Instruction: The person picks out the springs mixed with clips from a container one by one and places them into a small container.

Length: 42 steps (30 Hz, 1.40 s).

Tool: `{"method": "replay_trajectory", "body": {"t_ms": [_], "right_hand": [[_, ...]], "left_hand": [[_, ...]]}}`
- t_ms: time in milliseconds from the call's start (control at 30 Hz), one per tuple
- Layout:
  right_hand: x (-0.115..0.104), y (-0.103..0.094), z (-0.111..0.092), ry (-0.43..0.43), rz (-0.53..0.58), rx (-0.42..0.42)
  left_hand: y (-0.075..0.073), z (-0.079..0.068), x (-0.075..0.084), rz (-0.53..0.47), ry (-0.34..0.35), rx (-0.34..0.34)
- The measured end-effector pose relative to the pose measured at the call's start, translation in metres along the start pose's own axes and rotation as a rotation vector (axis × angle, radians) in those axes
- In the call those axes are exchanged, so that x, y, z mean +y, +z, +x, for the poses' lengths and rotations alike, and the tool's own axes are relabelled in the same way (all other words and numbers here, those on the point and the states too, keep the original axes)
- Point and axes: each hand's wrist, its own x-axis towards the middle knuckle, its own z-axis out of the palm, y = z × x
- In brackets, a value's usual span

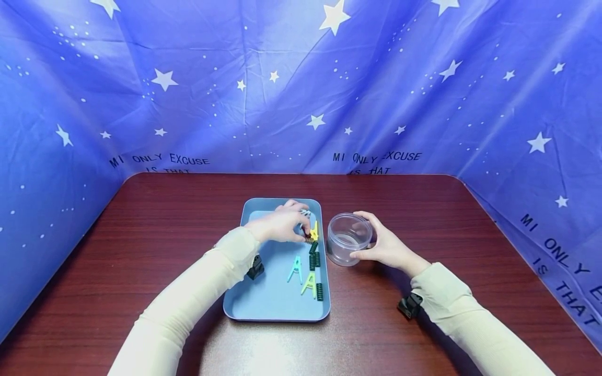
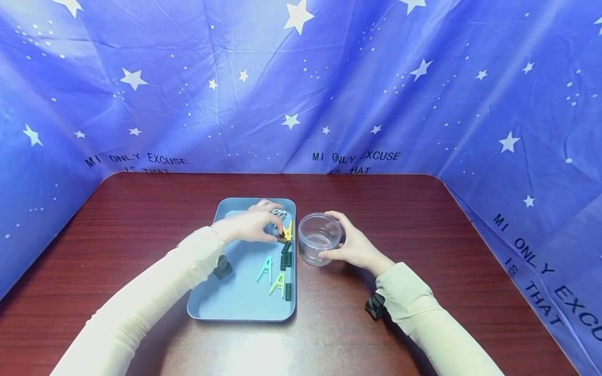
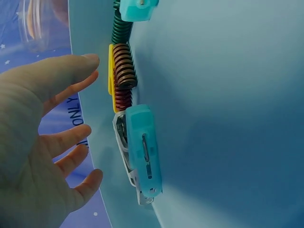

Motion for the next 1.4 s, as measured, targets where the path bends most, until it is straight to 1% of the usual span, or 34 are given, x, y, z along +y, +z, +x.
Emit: {"method": "replay_trajectory", "body": {"t_ms": [133, 267, 400, 733, 933, 1400], "right_hand": [[0.0, 0.0, 0.0, 0.003, -0.009, 0.0], [0.0, 0.0, 0.0, 0.01, 0.006, -0.003], [0.0, 0.0, 0.0, 0.013, 0.011, -0.002], [-0.002, 0.001, 0.0, 0.025, 0.018, -0.006], [-0.001, 0.001, 0.0, 0.023, 0.03, -0.009], [0.0, 0.001, 0.0, 0.023, 0.037, -0.013]], "left_hand": [[0.0, 0.0, 0.001, 0.017, 0.0, -0.003], [0.001, 0.0, 0.002, 0.027, 0.001, -0.003], [0.002, 0.0, 0.001, 0.058, -0.003, -0.01], [0.009, 0.005, -0.002, 0.104, -0.049, -0.032], [0.011, 0.007, -0.002, 0.128, -0.064, -0.049], [0.013, 0.008, -0.003, 0.129, -0.063, -0.045]]}}
